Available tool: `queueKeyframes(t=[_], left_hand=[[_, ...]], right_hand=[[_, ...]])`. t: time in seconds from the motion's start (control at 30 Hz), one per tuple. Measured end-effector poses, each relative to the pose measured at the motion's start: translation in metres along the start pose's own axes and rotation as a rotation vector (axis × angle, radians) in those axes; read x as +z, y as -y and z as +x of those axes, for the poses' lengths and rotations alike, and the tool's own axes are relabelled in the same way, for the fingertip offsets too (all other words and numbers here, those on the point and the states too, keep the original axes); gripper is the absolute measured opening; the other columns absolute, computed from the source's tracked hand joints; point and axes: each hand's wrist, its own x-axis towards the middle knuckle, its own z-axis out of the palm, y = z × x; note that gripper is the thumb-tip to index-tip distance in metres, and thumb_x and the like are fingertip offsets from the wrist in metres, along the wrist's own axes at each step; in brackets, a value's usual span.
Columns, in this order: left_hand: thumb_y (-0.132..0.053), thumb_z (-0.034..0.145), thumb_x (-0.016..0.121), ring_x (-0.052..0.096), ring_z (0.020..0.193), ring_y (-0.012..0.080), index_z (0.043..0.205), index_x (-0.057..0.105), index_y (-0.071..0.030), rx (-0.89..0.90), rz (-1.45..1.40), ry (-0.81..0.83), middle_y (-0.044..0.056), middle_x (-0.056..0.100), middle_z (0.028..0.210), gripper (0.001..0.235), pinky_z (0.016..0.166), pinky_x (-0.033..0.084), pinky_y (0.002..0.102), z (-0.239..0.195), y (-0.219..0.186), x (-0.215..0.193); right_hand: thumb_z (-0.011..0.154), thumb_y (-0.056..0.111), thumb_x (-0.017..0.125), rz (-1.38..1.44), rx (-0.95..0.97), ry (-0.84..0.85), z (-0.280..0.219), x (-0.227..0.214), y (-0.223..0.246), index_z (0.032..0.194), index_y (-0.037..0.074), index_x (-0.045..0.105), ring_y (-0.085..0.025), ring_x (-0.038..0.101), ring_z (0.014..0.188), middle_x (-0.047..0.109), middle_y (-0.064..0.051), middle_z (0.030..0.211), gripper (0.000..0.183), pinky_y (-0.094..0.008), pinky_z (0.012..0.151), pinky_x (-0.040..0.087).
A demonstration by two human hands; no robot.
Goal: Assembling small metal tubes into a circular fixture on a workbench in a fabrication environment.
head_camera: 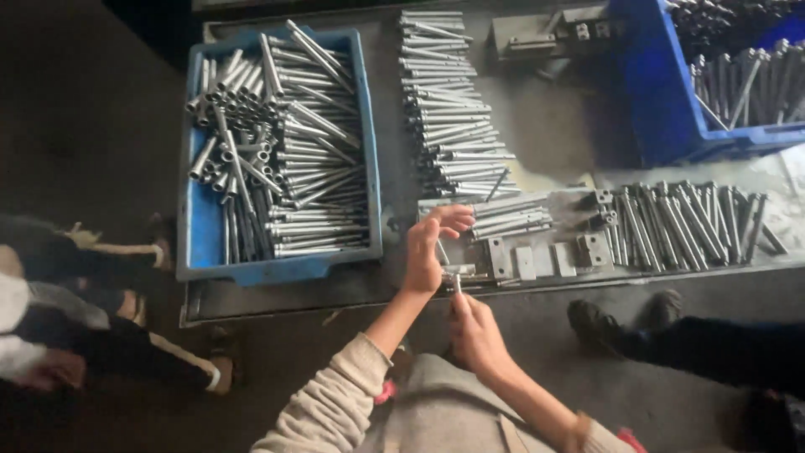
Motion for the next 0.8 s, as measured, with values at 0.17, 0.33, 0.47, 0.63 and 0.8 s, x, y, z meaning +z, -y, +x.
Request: queueKeyframes(t=[0.17, 0.33, 0.47, 0.63, 0.8], left_hand=[[-0.065, 0.103, 0.03, 0.071, 0.092, 0.0161, 0.111, 0.074, -0.011, 0.011, -0.018, 0.068, 0.006, 0.077, 0.103, 0.07, 0.08, 0.051, 0.03, -0.004, 0.007, -0.005], [-0.062, 0.102, 0.032, 0.071, 0.09, 0.0175, 0.103, 0.076, -0.011, -0.016, -0.049, 0.094, 0.005, 0.078, 0.101, 0.067, 0.077, 0.052, 0.032, 0.0, 0.009, -0.001], [-0.05, 0.103, 0.035, 0.07, 0.087, 0.0158, 0.099, 0.076, -0.01, -0.026, -0.021, 0.021, 0.006, 0.077, 0.097, 0.057, 0.074, 0.051, 0.03, -0.001, 0.022, -0.009], [-0.06, 0.1, 0.035, 0.067, 0.081, 0.0179, 0.097, 0.079, -0.011, -0.073, 0.066, 0.022, 0.007, 0.075, 0.083, 0.065, 0.077, 0.053, 0.031, 0.0, 0.018, -0.004], [-0.055, 0.099, 0.038, 0.067, 0.08, 0.0192, 0.095, 0.077, -0.008, -0.018, 0.111, 0.042, 0.01, 0.075, 0.084, 0.061, 0.076, 0.053, 0.031, 0.003, 0.01, 0.003]], right_hand=[[0.103, 0.049, 0.052, 0.297, 0.155, 0.051, 0.005, 0.005, -0.01, 0.087, 0.016, 0.05, -0.004, 0.015, 0.043, 0.02, 0.008, 0.061, 0.036, -0.023, 0.034, 0.01], [0.106, 0.044, 0.053, 0.47, 0.192, 0.202, -0.009, -0.006, 0.004, 0.087, 0.015, 0.05, -0.004, 0.011, 0.043, 0.02, 0.008, 0.06, 0.034, -0.022, 0.034, 0.008], [0.103, 0.029, 0.039, -0.652, -0.669, 0.35, -0.044, -0.003, 0.027, 0.096, 0.012, 0.049, -0.011, 0.04, 0.066, 0.048, 0.004, 0.071, 0.021, -0.032, 0.06, 0.038], [0.098, 0.018, 0.058, -0.684, -0.758, -0.282, 0.016, -0.091, -0.006, 0.11, 0.011, 0.072, -0.047, 0.065, 0.078, 0.071, -0.023, 0.091, 0.02, -0.051, 0.075, 0.052], [0.097, 0.025, 0.067, -1.159, -1.166, -0.342, 0.061, -0.135, 0.03, 0.102, 0.022, 0.071, -0.028, 0.061, 0.096, 0.063, -0.002, 0.103, 0.007, -0.041, 0.088, 0.046]])
